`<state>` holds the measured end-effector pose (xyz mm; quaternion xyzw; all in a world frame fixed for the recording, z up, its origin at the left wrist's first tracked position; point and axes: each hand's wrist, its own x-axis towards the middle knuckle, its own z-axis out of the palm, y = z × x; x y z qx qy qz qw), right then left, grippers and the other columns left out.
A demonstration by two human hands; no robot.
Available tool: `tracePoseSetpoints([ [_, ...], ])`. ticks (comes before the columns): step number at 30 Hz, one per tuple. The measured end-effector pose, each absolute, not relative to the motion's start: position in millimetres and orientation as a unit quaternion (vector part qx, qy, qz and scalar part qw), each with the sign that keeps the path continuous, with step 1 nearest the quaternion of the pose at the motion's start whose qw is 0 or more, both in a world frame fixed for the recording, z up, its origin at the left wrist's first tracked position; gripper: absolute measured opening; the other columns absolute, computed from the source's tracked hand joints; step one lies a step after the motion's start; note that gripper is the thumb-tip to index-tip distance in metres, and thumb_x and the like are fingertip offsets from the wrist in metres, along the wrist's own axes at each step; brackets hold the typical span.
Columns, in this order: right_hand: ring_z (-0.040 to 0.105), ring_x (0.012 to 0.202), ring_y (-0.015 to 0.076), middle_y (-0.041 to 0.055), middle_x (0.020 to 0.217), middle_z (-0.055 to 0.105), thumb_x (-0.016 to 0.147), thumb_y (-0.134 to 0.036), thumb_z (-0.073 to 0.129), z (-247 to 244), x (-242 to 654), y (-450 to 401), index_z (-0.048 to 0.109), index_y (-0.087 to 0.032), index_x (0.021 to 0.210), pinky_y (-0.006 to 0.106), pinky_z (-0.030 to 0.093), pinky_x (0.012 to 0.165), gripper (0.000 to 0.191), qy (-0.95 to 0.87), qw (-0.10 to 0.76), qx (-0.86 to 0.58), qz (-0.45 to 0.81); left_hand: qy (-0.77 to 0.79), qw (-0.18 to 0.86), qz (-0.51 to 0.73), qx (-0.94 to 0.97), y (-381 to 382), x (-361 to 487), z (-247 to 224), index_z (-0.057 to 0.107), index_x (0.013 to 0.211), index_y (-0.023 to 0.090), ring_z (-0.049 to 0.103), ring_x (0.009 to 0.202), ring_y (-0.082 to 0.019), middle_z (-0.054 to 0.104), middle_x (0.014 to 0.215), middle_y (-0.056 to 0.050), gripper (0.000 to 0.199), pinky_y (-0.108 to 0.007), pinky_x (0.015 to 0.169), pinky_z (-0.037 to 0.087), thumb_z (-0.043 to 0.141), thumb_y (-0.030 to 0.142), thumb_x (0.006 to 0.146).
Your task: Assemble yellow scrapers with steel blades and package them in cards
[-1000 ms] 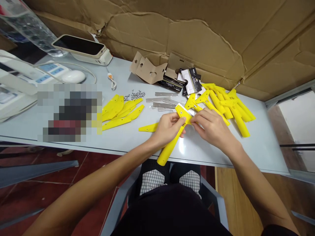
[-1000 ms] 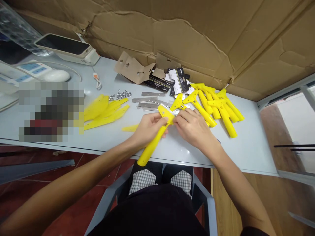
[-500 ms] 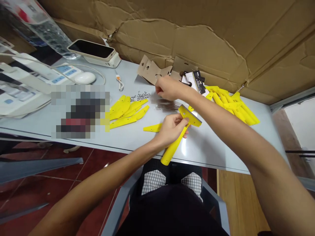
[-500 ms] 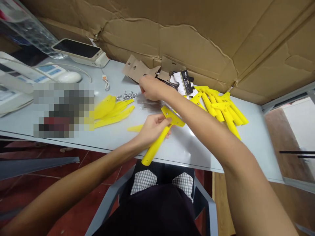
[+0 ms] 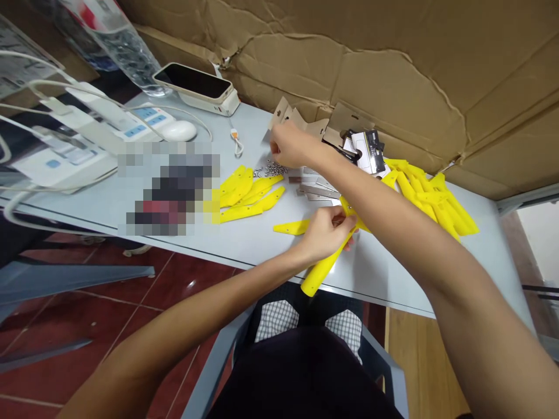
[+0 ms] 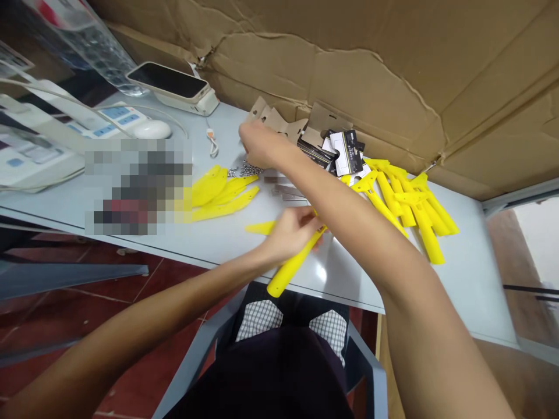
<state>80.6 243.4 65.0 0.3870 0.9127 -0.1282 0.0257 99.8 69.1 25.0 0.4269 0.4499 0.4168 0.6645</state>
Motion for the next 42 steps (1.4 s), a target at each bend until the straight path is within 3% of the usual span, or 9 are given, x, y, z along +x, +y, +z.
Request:
tracePoseSetpoints([
  [5,0.069,0.096,0.0232,0.0171,0.113,0.074,0.087,0.0,0.069,65.6,72.0,241.8,0.079,-0.005,0.116,0.031,0.048,0.077,0.032,0.916,0.04,0.378,-0.125,0.432,0.672,0.43,0.42,68.7,99.6,19.5,0.062,0.081,0.016,0.061,0.049,-0.01,0.065,0.064,0.0,0.019,-0.023,0.048,0.051,0.06,0.015,0.1],
  [11,0.07,0.1,0.0227,0.0145,0.114,0.075,0.084,0.006,0.066,54.5,72.4,248.7,0.08,-0.004,0.113,0.033,0.05,0.088,0.034,0.927,0.019,0.352,-0.131,0.433,0.675,0.428,0.415,68.8,100.2,18.3,0.063,0.083,0.015,0.063,0.051,-0.011,0.066,0.067,-0.001,0.016,-0.023,0.048,0.053,0.062,0.016,0.098],
  [18,0.07,0.097,0.018,0.0061,0.1,0.075,0.086,-0.003,0.071,44.5,69.8,252.0,0.08,-0.013,0.1,0.029,0.05,0.08,0.019,0.939,0.008,0.332,-0.094,0.422,0.67,0.438,0.425,68.0,100.8,17.9,0.061,0.078,0.017,0.063,0.051,-0.011,0.065,0.066,-0.001,0.019,-0.023,0.047,0.052,0.061,0.016,0.096],
  [22,0.071,0.096,0.0203,0.0108,0.111,0.077,0.09,-0.005,0.066,47.7,71.8,245.5,0.078,-0.014,0.102,0.03,0.047,0.075,0.019,0.949,0.015,0.309,-0.064,0.423,0.664,0.437,0.435,68.0,100.3,19.0,0.059,0.076,0.018,0.062,0.05,-0.011,0.064,0.064,0.0,0.02,-0.024,0.048,0.052,0.06,0.016,0.096],
  [28,0.07,0.105,0.0256,0.0133,0.119,0.076,0.089,-0.006,0.066,50.4,74.1,240.4,0.074,-0.015,0.107,0.033,0.048,0.081,0.021,0.951,0.024,0.3,-0.066,0.428,0.66,0.433,0.441,68.6,99.6,21.4,0.058,0.074,0.018,0.06,0.05,-0.01,0.064,0.064,0.0,0.023,-0.023,0.048,0.051,0.059,0.014,0.097],
  [33,0.066,0.096,0.0187,0.0049,0.09,0.074,0.086,-0.014,0.071,61.9,82.3,242.2,0.072,-0.017,0.084,0.03,0.046,0.076,0.003,0.949,-0.016,0.299,-0.095,0.444,0.661,0.427,0.429,68.6,101.0,18.9,0.064,0.083,0.015,0.063,0.053,-0.012,0.067,0.073,-0.003,0.017,-0.024,0.047,0.054,0.061,0.016,0.1],
  [35,0.064,0.099,0.0168,0.0024,0.088,0.073,0.086,-0.014,0.07,73.4,93.6,238.0,0.073,-0.017,0.085,0.03,0.045,0.08,0.004,0.949,-0.041,0.296,-0.1,0.448,0.665,0.423,0.422,68.3,101.4,18.3,0.065,0.084,0.014,0.063,0.053,-0.011,0.068,0.076,-0.004,0.017,-0.024,0.048,0.054,0.06,0.015,0.101],
  [39,0.064,0.093,0.0182,-0.0004,0.09,0.075,0.084,-0.005,0.06,100.1,140.5,214.7,0.079,-0.022,0.108,0.033,0.046,0.089,0.036,0.946,-0.117,0.271,-0.131,0.447,0.674,0.424,0.407,68.1,102.4,16.5,0.068,0.088,0.013,0.062,0.052,-0.01,0.07,0.081,-0.005,0.016,-0.024,0.048,0.053,0.059,0.016,0.101],
  [42,0.065,0.091,0.0208,0.0026,0.093,0.075,0.087,-0.011,0.06,109.3,193.5,186.5,0.082,-0.023,0.097,0.034,0.047,0.084,0.027,0.914,-0.148,0.348,-0.146,0.444,0.676,0.426,0.406,68.5,102.8,14.5,0.07,0.09,0.014,0.063,0.054,-0.011,0.071,0.083,-0.007,0.015,-0.024,0.048,0.051,0.061,0.02,0.101],
])
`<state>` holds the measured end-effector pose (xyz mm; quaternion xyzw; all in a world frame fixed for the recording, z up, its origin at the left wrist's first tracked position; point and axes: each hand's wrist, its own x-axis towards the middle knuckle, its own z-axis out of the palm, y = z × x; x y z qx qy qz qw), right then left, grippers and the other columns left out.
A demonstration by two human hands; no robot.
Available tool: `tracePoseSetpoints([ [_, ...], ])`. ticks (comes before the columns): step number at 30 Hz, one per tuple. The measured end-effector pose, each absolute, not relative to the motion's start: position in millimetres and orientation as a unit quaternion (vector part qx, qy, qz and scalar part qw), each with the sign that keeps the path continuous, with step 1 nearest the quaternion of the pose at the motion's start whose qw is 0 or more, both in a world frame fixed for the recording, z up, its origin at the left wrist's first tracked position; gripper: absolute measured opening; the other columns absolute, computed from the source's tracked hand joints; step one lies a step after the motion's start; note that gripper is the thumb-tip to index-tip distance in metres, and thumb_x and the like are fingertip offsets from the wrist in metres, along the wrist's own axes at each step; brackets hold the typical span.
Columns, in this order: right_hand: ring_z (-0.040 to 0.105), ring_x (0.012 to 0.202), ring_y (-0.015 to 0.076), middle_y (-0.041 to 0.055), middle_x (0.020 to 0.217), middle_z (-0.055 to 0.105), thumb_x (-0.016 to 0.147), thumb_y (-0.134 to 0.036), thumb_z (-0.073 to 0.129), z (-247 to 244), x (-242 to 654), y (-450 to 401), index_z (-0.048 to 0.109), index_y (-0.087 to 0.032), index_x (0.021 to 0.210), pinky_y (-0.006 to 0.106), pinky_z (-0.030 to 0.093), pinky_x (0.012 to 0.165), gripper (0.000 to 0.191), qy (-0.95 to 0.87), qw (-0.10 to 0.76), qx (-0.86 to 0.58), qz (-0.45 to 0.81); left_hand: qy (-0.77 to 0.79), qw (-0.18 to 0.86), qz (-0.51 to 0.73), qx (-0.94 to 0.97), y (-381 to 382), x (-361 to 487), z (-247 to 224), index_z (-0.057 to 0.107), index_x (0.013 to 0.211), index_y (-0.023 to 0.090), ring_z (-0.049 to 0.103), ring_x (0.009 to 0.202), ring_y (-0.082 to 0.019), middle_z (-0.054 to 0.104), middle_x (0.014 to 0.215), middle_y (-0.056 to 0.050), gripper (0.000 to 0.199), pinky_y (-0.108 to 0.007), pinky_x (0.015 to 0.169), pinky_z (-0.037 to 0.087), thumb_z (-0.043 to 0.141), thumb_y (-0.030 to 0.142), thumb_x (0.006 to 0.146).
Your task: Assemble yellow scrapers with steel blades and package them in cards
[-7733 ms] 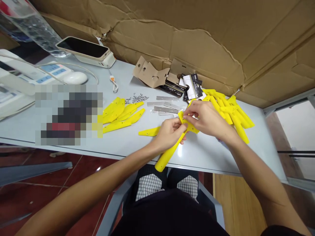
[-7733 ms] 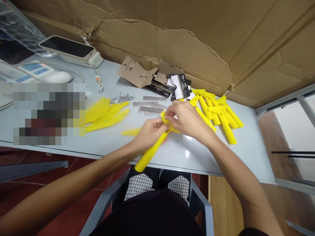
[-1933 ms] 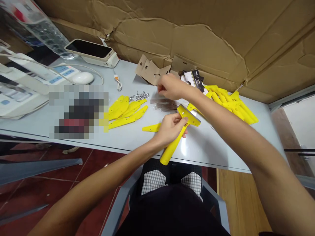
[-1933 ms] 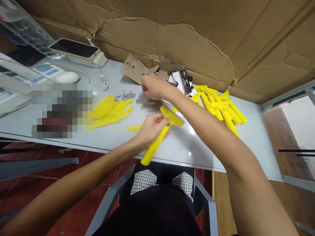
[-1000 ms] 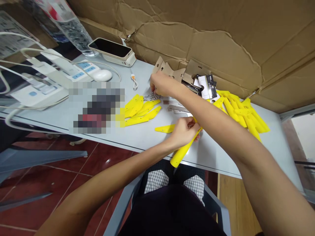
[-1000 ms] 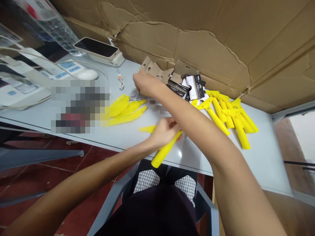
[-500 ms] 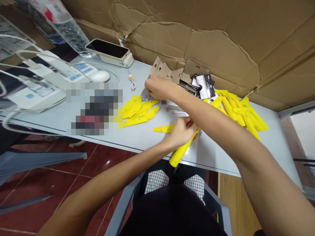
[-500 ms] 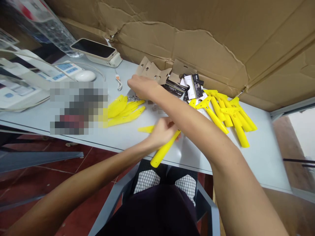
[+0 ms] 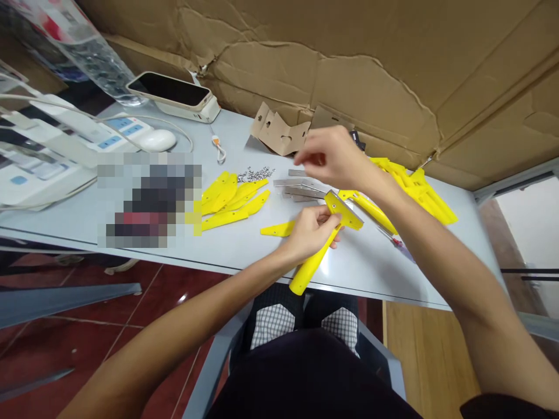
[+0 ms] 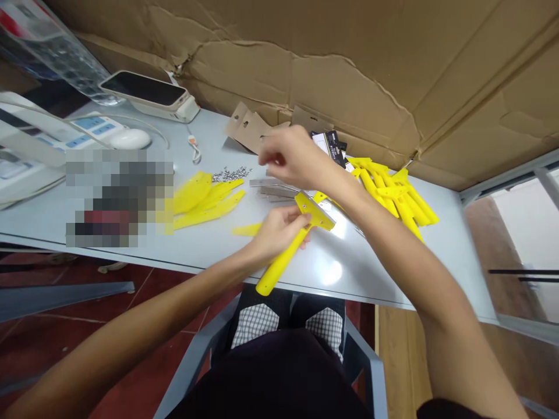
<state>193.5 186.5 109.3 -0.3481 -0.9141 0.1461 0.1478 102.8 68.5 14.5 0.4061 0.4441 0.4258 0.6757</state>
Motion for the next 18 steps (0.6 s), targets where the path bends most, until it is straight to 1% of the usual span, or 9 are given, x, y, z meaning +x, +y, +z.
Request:
tracePoseSetpoints([
  [3,0.064,0.079,0.0187,0.0015,0.082,0.074,0.086,-0.014,0.06,101.7,245.0,158.3,0.083,-0.024,0.097,0.033,0.05,0.077,0.028,-0.873,0.221,-0.395,0.183,0.429,0.689,0.416,0.409,68.6,101.1,15.1,0.071,0.091,0.015,0.063,0.055,-0.011,0.071,0.082,-0.007,0.015,-0.024,0.049,0.051,0.061,0.021,0.101],
  [4,0.065,0.077,0.0181,0.0013,0.082,0.074,0.085,-0.014,0.059,96.3,258.6,150.2,0.084,-0.024,0.102,0.033,0.051,0.075,0.031,-0.863,0.232,-0.4,0.205,0.423,0.694,0.41,0.414,68.6,100.0,16.0,0.071,0.091,0.015,0.063,0.055,-0.011,0.071,0.082,-0.006,0.015,-0.024,0.049,0.051,0.061,0.022,0.101],
  [6,0.068,0.079,0.0187,0.0022,0.087,0.078,0.084,-0.016,0.06,84.1,278.7,136.7,0.085,-0.024,0.106,0.033,0.053,0.074,0.034,-0.841,0.244,-0.416,0.244,0.412,0.702,0.393,0.429,68.4,97.5,18.6,0.07,0.089,0.016,0.063,0.055,-0.011,0.072,0.081,-0.006,0.015,-0.023,0.05,0.051,0.062,0.022,0.101],
  [8,0.073,0.088,0.0203,0.004,0.096,0.082,0.085,-0.017,0.062,73.3,290.6,126.2,0.085,-0.025,0.1,0.034,0.057,0.077,0.029,-0.806,0.258,-0.44,0.299,0.403,0.707,0.375,0.443,68.6,95.3,21.3,0.07,0.086,0.016,0.062,0.054,-0.011,0.071,0.077,-0.006,0.016,-0.023,0.05,0.051,0.065,0.023,0.099],
  [10,0.076,0.091,0.021,0.0045,0.098,0.084,0.085,-0.018,0.064,66.7,298.0,117.8,0.085,-0.026,0.091,0.035,0.06,0.081,0.023,-0.761,0.272,-0.461,0.366,0.399,0.71,0.358,0.456,69.2,94.0,23.4,0.07,0.084,0.016,0.062,0.053,-0.011,0.07,0.072,-0.004,0.017,-0.023,0.05,0.05,0.066,0.023,0.098],
  [12,0.076,0.087,0.0205,0.0038,0.095,0.084,0.085,-0.019,0.068,64.4,304.6,110.2,0.085,-0.027,0.089,0.037,0.061,0.081,0.019,-0.716,0.283,-0.477,0.424,0.4,0.708,0.352,0.464,70.1,93.7,24.4,0.071,0.085,0.016,0.062,0.054,-0.012,0.07,0.07,-0.004,0.016,-0.023,0.052,0.051,0.066,0.024,0.098],
  [14,0.076,0.082,0.0199,0.0029,0.093,0.084,0.085,-0.021,0.072,64.3,311.4,103.0,0.086,-0.029,0.089,0.037,0.062,0.078,0.015,-0.688,0.285,-0.486,0.458,0.404,0.705,0.352,0.465,71.4,94.0,23.7,0.074,0.09,0.016,0.064,0.057,-0.012,0.072,0.073,-0.005,0.015,-0.023,0.054,0.053,0.066,0.026,0.099],
  [18,0.076,0.077,0.0203,0.0017,0.088,0.084,0.084,-0.024,0.075,60.5,322.1,91.4,0.087,-0.031,0.088,0.037,0.063,0.072,0.013,-0.688,0.284,-0.478,0.466,0.41,0.693,0.349,0.479,74.9,96.3,18.4,0.075,0.096,0.015,0.068,0.064,-0.013,0.075,0.08,-0.006,0.015,-0.023,0.058,0.055,0.073,0.029,0.094],
])
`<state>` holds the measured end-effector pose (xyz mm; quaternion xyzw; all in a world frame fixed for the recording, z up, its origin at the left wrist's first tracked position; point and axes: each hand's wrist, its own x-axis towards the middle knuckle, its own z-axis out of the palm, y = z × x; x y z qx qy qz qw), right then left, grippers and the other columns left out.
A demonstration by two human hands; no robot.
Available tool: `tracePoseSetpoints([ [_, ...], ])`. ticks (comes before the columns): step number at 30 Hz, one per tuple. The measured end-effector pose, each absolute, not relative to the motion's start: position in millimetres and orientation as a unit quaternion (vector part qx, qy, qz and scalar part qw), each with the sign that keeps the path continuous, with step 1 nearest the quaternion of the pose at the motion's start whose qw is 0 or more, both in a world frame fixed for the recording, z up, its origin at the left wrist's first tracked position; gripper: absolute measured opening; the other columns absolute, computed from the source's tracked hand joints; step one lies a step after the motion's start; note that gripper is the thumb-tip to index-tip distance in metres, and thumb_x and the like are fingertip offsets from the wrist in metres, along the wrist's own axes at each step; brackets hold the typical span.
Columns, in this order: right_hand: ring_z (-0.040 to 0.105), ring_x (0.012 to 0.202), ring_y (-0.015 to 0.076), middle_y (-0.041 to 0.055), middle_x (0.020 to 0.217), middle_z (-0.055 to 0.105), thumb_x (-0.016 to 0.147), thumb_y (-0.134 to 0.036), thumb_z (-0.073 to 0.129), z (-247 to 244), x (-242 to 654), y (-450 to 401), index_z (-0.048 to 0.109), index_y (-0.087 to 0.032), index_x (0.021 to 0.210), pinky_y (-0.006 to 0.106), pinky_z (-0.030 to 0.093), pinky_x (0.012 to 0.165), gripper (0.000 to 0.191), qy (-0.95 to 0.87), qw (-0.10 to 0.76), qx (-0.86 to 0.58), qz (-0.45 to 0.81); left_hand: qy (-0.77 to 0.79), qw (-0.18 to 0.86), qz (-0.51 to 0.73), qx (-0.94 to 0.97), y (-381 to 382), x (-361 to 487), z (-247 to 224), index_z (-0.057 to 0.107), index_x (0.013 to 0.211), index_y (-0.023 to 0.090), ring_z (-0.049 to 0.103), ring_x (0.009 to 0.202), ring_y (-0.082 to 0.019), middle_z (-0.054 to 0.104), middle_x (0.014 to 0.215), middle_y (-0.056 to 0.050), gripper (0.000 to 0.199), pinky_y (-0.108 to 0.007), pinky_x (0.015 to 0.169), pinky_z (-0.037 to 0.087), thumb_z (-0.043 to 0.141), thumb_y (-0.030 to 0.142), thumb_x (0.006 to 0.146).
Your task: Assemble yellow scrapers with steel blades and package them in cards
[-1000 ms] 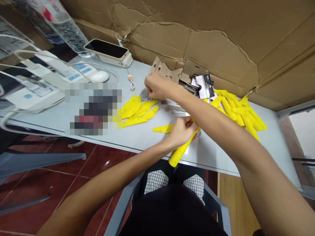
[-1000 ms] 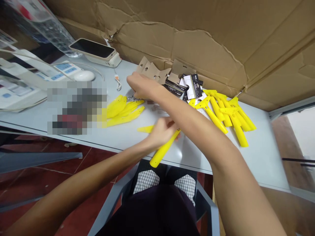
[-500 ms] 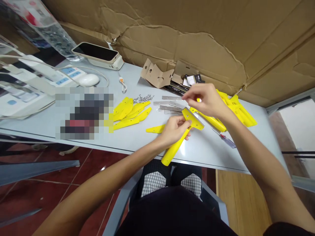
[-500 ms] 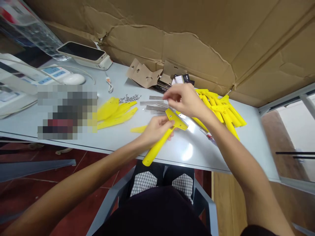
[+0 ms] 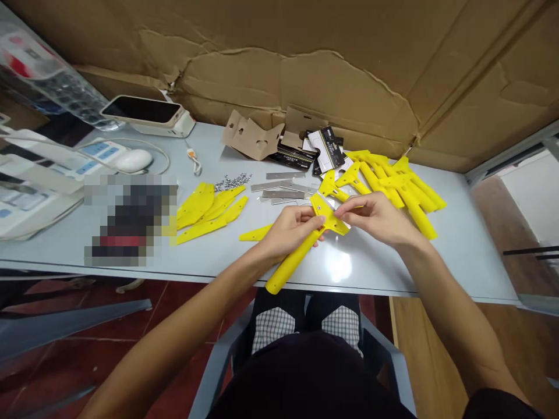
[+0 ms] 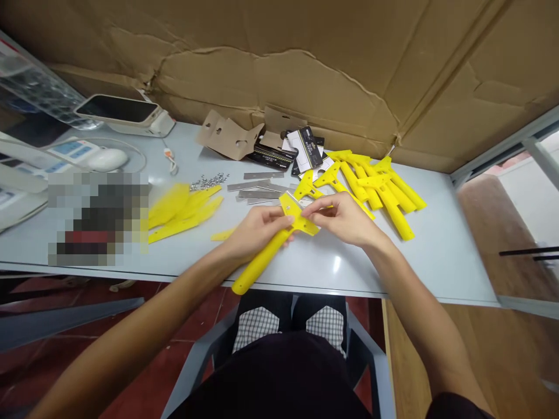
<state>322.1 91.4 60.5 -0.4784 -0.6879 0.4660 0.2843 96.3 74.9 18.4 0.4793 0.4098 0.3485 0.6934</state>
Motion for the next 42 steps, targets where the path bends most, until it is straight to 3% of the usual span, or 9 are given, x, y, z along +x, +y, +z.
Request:
tracePoseSetpoints([
  [5,0.079,0.08,0.0224,0.0031,0.092,0.085,0.081,-0.025,0.075,44.5,323.1,83.8,0.088,-0.028,0.09,0.039,0.065,0.074,0.016,-0.669,0.321,-0.498,0.45,0.447,0.676,0.351,0.469,77.2,105.1,14.1,0.066,0.106,0.016,0.072,0.063,-0.015,0.075,0.085,-0.007,0.021,-0.026,0.057,0.059,0.074,0.032,0.094],
  [10,0.08,0.085,0.0239,0.005,0.099,0.086,0.083,-0.024,0.073,36.5,323.0,80.0,0.088,-0.026,0.092,0.041,0.065,0.081,0.018,-0.666,0.351,-0.513,0.411,0.506,0.604,0.416,0.454,72.6,115.1,20.7,0.04,0.13,0.028,0.075,0.057,-0.021,0.074,0.091,0.0,0.059,-0.032,0.054,0.063,0.081,0.025,0.088],
  [16,0.081,0.089,0.0249,0.0047,0.1,0.086,0.085,-0.025,0.072,38.7,326.4,78.3,0.089,-0.027,0.092,0.042,0.066,0.085,0.018,-0.661,0.379,-0.507,0.403,0.516,0.508,0.419,0.548,72.6,120.5,23.9,0.07,0.107,0.019,0.078,0.068,-0.018,0.079,0.107,-0.008,0.03,-0.028,0.062,0.063,0.085,0.036,0.087],
  [20,0.081,0.088,0.0241,0.0057,0.098,0.086,0.087,-0.024,0.071,38.9,327.3,77.7,0.089,-0.026,0.093,0.041,0.066,0.085,0.019,-0.655,0.393,-0.512,0.393,0.537,0.448,0.401,0.591,71.5,119.7,20.6,0.08,0.117,0.016,0.079,0.078,-0.019,0.083,0.11,-0.012,0.033,-0.029,0.069,0.064,0.08,0.036,0.091],
  [22,0.081,0.088,0.0239,0.0059,0.098,0.086,0.087,-0.023,0.071,37.8,327.6,77.6,0.089,-0.026,0.094,0.041,0.066,0.086,0.02,-0.651,0.398,-0.515,0.391,0.535,0.426,0.378,0.624,69.4,117.7,19.0,0.08,0.127,0.015,0.079,0.081,-0.019,0.084,0.109,-0.012,0.039,-0.032,0.077,0.066,0.078,0.033,0.091],
  [26,0.082,0.088,0.0236,0.0066,0.099,0.087,0.085,-0.02,0.07,35.9,327.6,77.4,0.089,-0.023,0.096,0.04,0.067,0.087,0.022,-0.647,0.401,-0.52,0.388,0.504,0.3,0.339,0.736,66.3,113.4,14.3,0.075,0.138,0.013,0.077,0.087,-0.021,0.084,0.112,-0.011,0.059,-0.04,0.092,0.065,0.082,0.017,0.08],
  [32,0.082,0.086,0.0234,0.0068,0.097,0.087,0.084,-0.018,0.068,37.1,325.8,76.6,0.09,-0.019,0.096,0.038,0.067,0.084,0.025,-0.65,0.407,-0.525,0.368,0.479,0.12,0.336,0.802,64.0,115.1,5.3,0.07,0.137,0.008,0.079,0.083,-0.025,0.083,0.111,-0.015,0.05,-0.039,0.079,0.065,0.074,0.014,0.088],
  [36,0.083,0.087,0.0232,0.0057,0.098,0.087,0.084,-0.018,0.068,37.5,325.0,75.3,0.09,-0.02,0.096,0.038,0.067,0.086,0.025,-0.649,0.415,-0.515,0.376,0.468,0.061,0.301,0.829,62.6,116.9,5.8,0.064,0.144,0.007,0.081,0.09,-0.029,0.082,0.112,-0.018,0.051,-0.04,0.076,0.064,0.069,0.018,0.095],
  [42,0.083,0.088,0.0226,0.0053,0.099,0.087,0.083,-0.015,0.067,40.4,322.4,72.0,0.09,-0.02,0.096,0.037,0.067,0.087,0.027,-0.653,0.413,-0.515,0.371,0.482,0.03,0.254,0.838,62.6,117.6,9.9,0.067,0.141,0.003,0.08,0.093,-0.033,0.081,0.112,-0.023,0.046,-0.043,0.079,0.063,0.063,0.022,0.099],
])
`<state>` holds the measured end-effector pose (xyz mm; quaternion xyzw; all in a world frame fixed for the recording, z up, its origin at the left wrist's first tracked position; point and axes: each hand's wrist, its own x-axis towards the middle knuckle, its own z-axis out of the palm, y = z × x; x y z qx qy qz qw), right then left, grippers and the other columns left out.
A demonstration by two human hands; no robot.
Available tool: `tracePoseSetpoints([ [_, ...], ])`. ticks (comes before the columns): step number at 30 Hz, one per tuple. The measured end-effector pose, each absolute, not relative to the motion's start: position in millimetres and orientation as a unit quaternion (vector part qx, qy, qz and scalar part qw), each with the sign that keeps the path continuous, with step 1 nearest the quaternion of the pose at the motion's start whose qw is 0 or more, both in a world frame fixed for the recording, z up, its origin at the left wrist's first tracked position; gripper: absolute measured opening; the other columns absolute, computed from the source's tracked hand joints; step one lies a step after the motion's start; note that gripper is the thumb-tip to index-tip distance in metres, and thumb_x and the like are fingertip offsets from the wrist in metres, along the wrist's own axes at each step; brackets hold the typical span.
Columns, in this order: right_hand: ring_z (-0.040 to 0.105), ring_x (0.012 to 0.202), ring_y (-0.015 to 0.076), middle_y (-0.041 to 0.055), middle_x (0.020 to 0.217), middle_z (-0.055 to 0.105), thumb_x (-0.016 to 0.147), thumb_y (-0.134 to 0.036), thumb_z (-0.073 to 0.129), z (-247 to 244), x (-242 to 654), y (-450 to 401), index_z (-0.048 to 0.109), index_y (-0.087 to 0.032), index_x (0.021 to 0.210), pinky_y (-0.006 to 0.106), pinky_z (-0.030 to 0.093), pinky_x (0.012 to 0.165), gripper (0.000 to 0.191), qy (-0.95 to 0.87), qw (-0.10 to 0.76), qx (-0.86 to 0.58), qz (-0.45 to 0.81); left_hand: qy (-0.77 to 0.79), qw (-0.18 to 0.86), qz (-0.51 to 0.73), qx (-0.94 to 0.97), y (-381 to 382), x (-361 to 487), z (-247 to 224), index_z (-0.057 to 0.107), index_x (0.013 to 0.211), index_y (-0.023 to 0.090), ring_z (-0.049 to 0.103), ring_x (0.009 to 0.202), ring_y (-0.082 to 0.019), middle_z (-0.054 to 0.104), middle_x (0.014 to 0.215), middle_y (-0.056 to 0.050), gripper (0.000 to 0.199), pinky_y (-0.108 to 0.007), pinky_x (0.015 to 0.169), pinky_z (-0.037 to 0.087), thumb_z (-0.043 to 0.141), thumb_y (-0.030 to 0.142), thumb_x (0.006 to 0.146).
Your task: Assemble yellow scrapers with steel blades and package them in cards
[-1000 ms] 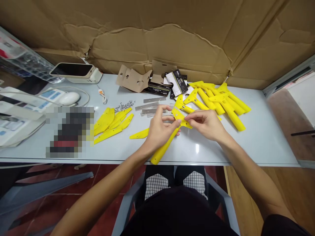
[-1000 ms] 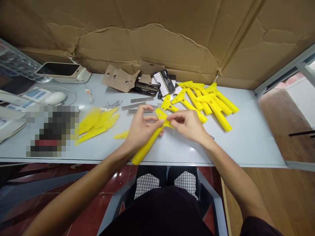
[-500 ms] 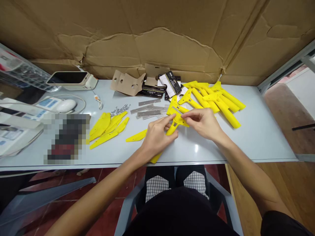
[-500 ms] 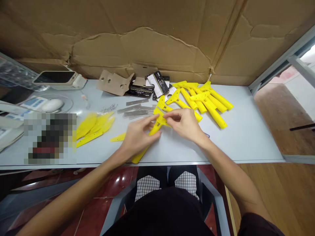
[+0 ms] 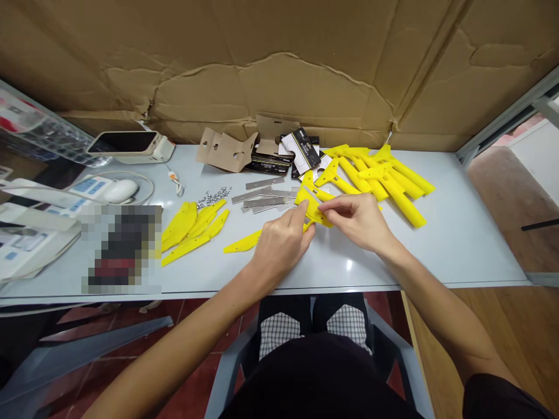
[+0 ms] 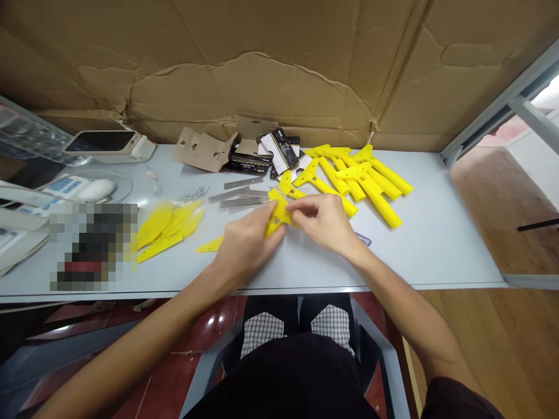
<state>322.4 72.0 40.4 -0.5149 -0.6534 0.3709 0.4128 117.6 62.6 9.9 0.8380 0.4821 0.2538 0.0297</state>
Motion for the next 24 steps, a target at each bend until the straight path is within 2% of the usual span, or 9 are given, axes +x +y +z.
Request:
tracePoseSetpoints([
  [5,0.082,0.087,0.0225,0.0052,0.098,0.087,0.084,-0.014,0.067,47.1,318.2,70.6,0.09,-0.02,0.096,0.037,0.065,0.085,0.026,-0.656,0.412,-0.515,0.367,0.496,0.07,0.238,0.832,67.4,121.8,15.2,0.07,0.137,0.003,0.078,0.095,-0.033,0.081,0.114,-0.023,0.046,-0.044,0.082,0.06,0.06,0.02,0.096],
  [8,0.08,0.081,0.0212,0.0045,0.093,0.086,0.085,-0.015,0.067,54.3,315.0,73.3,0.089,-0.021,0.095,0.036,0.063,0.079,0.025,-0.652,0.408,-0.52,0.372,0.497,0.142,0.254,0.817,72.8,125.9,20.5,0.074,0.133,0.007,0.076,0.09,-0.029,0.083,0.108,-0.018,0.045,-0.042,0.085,0.057,0.061,0.018,0.091],
  [12,0.077,0.08,0.0192,0.0051,0.093,0.085,0.084,-0.017,0.069,62.8,310.9,83.0,0.088,-0.019,0.092,0.034,0.061,0.077,0.02,-0.629,0.415,-0.52,0.402,0.518,0.251,0.285,0.766,79.2,130.6,26.3,0.08,0.122,0.013,0.067,0.067,-0.02,0.078,0.08,-0.005,0.04,-0.036,0.075,0.052,0.065,0.018,0.085],
  [17,0.075,0.084,0.0192,0.0039,0.094,0.084,0.082,-0.015,0.071,65.0,304.0,94.6,0.086,-0.02,0.088,0.035,0.06,0.08,0.017,-0.598,0.428,-0.515,0.44,0.521,0.415,0.325,0.671,80.3,136.5,23.9,0.076,0.113,0.013,0.063,0.056,-0.015,0.064,0.065,0.004,0.036,-0.03,0.06,0.049,0.066,0.019,0.08],
  [21,0.074,0.091,0.0195,0.0034,0.097,0.083,0.085,-0.019,0.074,65.1,296.9,99.4,0.084,-0.022,0.091,0.036,0.06,0.084,0.012,-0.562,0.463,-0.489,0.481,0.505,0.526,0.36,0.581,78.4,142.1,21.2,0.068,0.097,0.015,0.058,0.045,-0.013,0.061,0.061,0.005,0.022,-0.028,0.046,0.047,0.07,0.022,0.076],
  [24,0.073,0.098,0.0191,0.0036,0.103,0.082,0.087,-0.024,0.075,65.6,295.2,101.4,0.081,-0.023,0.093,0.035,0.061,0.087,0.009,-0.522,0.5,-0.453,0.521,0.5,0.575,0.369,0.532,79.2,141.9,24.4,0.062,0.081,0.018,0.056,0.044,-0.011,0.062,0.061,0.003,0.014,-0.025,0.042,0.046,0.073,0.021,0.073],
])
